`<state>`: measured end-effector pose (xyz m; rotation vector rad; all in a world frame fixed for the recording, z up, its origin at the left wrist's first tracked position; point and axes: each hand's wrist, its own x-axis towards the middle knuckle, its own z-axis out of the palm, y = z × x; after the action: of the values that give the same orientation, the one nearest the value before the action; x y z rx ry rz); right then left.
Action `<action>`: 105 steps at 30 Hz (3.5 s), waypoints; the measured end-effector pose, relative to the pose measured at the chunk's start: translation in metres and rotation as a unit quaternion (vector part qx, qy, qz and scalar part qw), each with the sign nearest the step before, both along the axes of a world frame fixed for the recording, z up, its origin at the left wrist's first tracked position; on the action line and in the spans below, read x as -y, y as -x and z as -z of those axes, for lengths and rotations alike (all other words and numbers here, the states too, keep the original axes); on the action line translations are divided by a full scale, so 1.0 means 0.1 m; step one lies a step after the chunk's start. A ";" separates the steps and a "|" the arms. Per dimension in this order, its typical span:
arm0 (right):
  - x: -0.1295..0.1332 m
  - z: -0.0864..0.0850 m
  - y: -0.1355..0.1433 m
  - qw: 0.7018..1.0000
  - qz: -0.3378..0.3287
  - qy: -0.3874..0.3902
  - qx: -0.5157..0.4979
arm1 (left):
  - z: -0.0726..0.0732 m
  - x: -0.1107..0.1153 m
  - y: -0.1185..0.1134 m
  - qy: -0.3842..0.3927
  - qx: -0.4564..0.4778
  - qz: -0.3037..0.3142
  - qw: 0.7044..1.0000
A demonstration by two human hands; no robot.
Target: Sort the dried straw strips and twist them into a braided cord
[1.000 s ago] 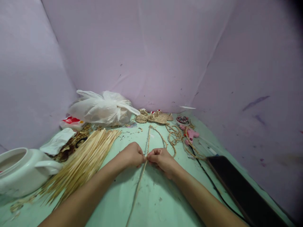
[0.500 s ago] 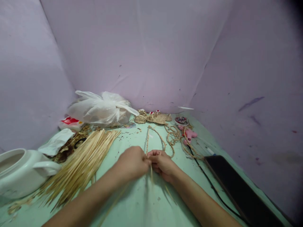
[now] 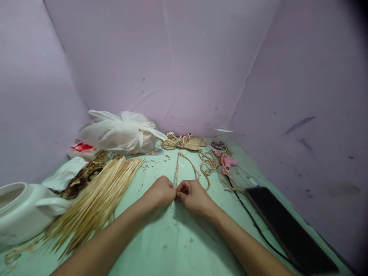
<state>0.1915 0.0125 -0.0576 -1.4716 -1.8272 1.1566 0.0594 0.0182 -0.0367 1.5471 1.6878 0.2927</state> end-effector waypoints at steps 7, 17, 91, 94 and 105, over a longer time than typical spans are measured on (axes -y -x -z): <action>0.22 -0.29 0.07 0.941 0.013 -0.163 0.297 | 0.09 0.00 -0.06 -0.070 0.026 -0.016 0.997; 0.52 -0.49 0.27 0.916 -0.054 -0.138 0.373 | -0.18 0.10 -0.06 0.057 0.218 -0.048 0.973; 0.06 -0.07 0.06 0.941 0.039 0.194 -0.273 | -0.05 -0.08 0.20 0.163 0.274 -0.024 0.947; 0.05 -0.08 0.07 0.953 0.034 0.165 -0.252 | -0.06 -0.07 0.20 0.144 0.259 -0.015 0.955; -0.04 0.06 0.04 0.979 0.001 0.068 -0.194 | -0.07 -0.06 0.17 0.177 0.266 0.013 0.947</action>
<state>0.1879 0.0162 -0.0635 -1.2108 -1.5029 1.4732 0.0425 0.0245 -0.0298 1.0968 1.2130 0.3365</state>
